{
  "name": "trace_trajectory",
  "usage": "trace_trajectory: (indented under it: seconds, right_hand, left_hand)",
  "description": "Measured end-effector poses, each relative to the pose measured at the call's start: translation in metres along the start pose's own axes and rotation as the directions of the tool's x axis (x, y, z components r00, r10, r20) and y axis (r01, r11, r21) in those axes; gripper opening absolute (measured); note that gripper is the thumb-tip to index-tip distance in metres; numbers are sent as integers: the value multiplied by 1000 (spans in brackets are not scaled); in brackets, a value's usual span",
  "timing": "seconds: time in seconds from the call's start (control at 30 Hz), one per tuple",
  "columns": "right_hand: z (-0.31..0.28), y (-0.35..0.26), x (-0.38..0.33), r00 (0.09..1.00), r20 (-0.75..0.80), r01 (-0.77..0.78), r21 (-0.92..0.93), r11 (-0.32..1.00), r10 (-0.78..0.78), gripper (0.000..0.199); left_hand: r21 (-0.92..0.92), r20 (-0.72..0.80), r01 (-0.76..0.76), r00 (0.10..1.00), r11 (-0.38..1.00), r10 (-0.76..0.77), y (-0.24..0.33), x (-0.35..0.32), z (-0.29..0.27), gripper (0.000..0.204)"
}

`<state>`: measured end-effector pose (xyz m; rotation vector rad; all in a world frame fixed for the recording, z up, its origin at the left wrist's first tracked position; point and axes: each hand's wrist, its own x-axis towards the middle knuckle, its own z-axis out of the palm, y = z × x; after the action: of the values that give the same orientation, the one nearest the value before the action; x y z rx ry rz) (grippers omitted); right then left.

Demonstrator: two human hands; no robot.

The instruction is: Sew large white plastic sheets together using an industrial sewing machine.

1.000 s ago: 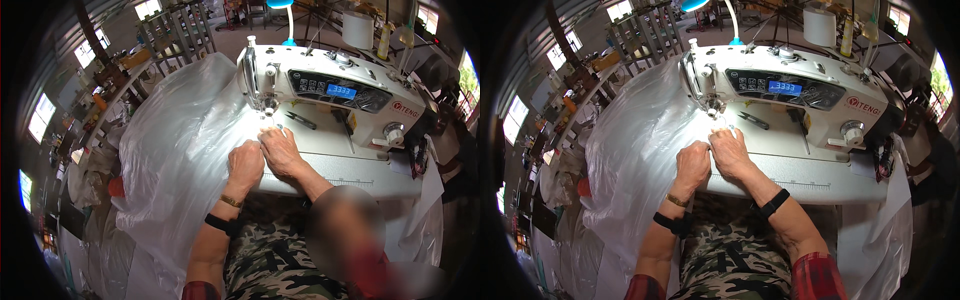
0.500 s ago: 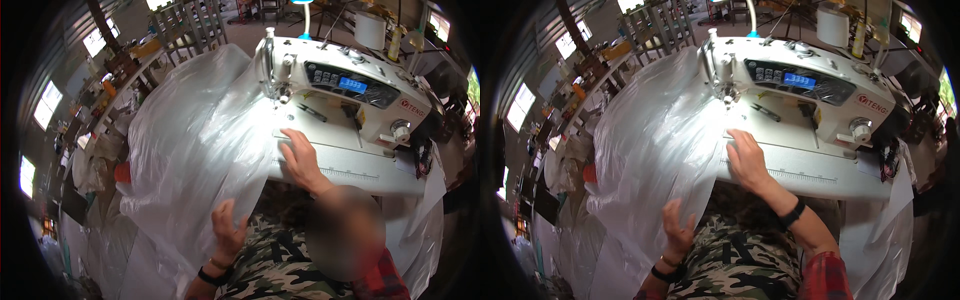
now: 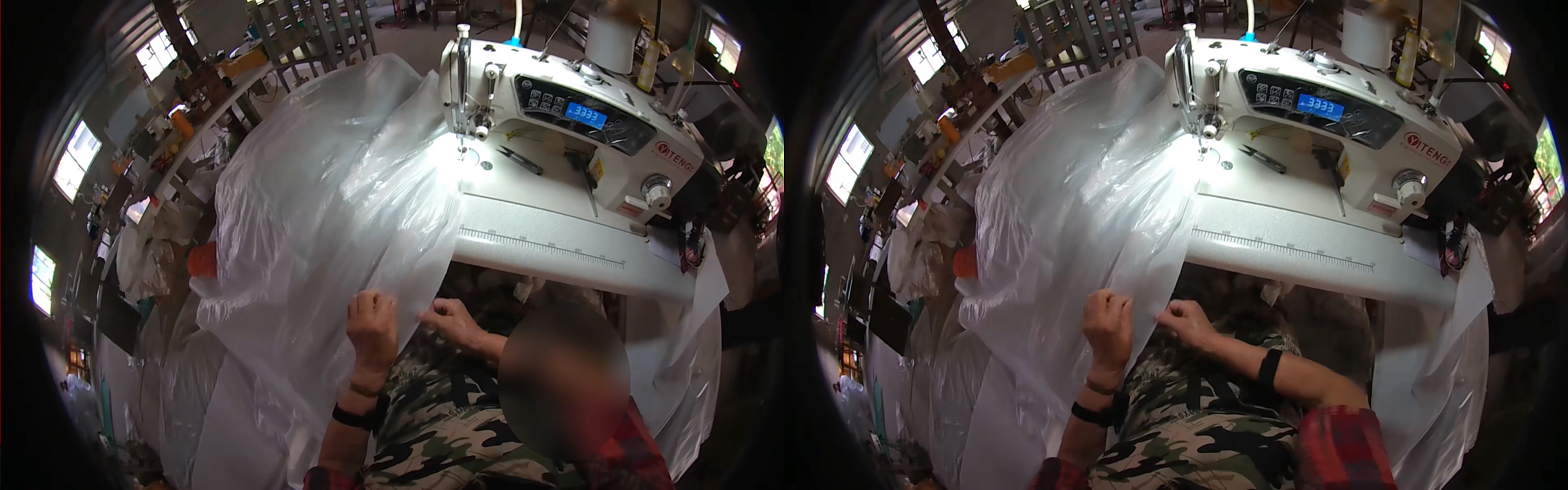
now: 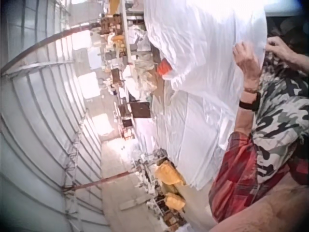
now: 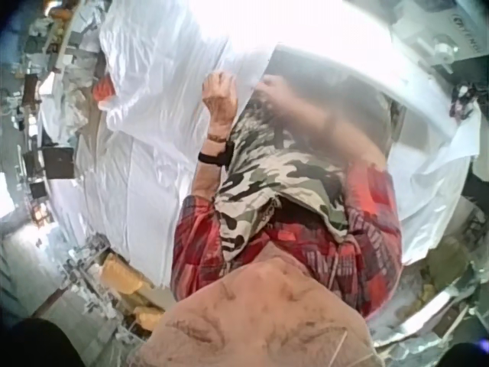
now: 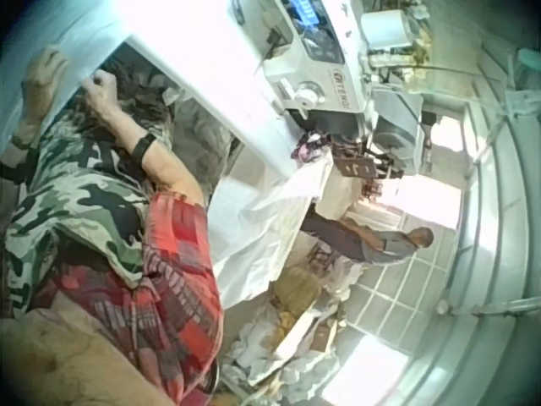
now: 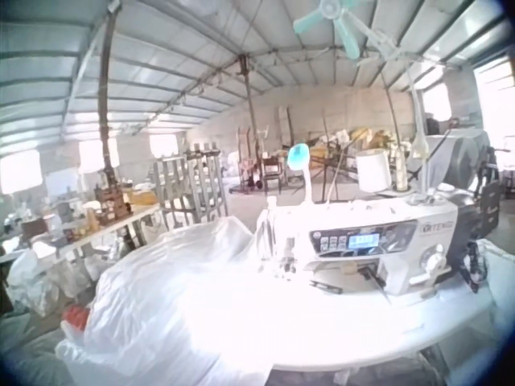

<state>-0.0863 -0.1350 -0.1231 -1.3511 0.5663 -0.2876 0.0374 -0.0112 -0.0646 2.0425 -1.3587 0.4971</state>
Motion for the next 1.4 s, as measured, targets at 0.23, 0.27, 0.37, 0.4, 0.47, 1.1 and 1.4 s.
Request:
trace_trajectory:
  seconds: [0.23,0.27,0.37,0.4,0.47,1.1,1.4]
  right_hand:
    - [-18,-44,-57,985,135,91,125,988,-107,19]
    - [-21,-40,-57,986,118,105,99,990,-116,19]
    - [-11,-16,-41,967,122,218,61,974,-224,24]
    - [-5,-26,-44,964,134,222,64,973,-229,25]
    - [1,-18,-35,953,153,244,125,962,-262,25]
    - [-6,-9,-34,958,83,253,207,945,-274,22]
    - [5,-8,-36,950,93,285,124,950,-298,24]
  left_hand:
    - [-687,226,340,940,643,-255,29,21,-46,3]
    - [-619,240,330,944,713,-228,31,25,-43,5]
    - [-136,68,-108,991,985,118,32,33,-19,13]
    - [-35,98,-104,989,994,107,26,27,-13,14]
    - [9,107,-74,992,997,73,-2,14,5,12]
    - [-39,-114,-345,934,938,339,35,47,18,11]
    - [-546,395,335,911,768,-117,8,30,6,13]
